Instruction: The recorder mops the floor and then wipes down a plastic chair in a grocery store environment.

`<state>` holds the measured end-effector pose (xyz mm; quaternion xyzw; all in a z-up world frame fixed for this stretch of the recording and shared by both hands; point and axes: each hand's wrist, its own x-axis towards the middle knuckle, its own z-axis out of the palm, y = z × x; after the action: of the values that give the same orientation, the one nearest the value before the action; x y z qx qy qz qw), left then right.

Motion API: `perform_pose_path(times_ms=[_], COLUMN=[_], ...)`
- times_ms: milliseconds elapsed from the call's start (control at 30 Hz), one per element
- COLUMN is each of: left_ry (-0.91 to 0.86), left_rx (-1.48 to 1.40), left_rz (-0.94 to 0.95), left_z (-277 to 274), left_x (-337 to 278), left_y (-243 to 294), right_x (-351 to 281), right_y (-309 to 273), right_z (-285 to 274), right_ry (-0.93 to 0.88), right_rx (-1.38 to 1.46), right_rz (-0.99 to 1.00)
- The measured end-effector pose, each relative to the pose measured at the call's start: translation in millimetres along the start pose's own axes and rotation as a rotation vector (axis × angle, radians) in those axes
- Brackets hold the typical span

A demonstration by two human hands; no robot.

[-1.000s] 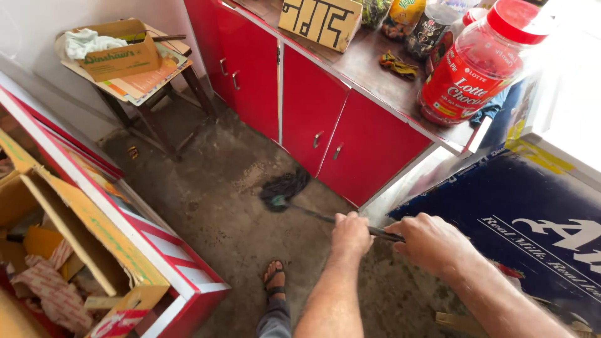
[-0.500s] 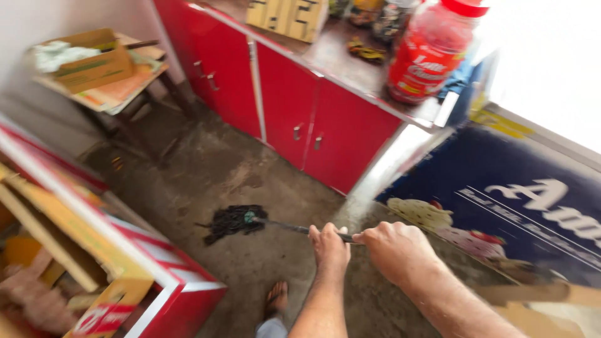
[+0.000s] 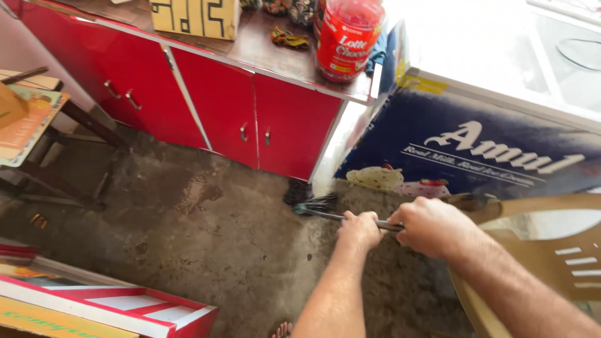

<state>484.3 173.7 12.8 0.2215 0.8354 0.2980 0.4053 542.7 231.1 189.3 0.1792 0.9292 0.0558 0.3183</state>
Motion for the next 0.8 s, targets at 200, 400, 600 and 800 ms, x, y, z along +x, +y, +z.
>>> perform_pose_path(times_ms=[200,400,600,800], left_ry=[-0.131,0.099,0.29,0.131], left_rx=[0.151,-0.058,-0.295,-0.213], left_rz=[-0.134,-0.416,-0.317,-0.108], left_z=[1.5,17.4,76.1,155.3], left_x=[-6.3,-60.8,-68.7,-61.8], left_y=[-68.5,-109.5,-44.7,30.1], right_x=[-3.8,-16.5,-50.3,-113.8], right_y=[-19.0,-65.4,-14.1,47.2], right_z=[7.8,33.5,54.4,65.6], right_ry=[-0.107,-0.196,-0.082,-0.18], right_rx=[0.198,0.253,0.114,0.081], right_rz=[-0.088,-0.086,-0.015,0.277])
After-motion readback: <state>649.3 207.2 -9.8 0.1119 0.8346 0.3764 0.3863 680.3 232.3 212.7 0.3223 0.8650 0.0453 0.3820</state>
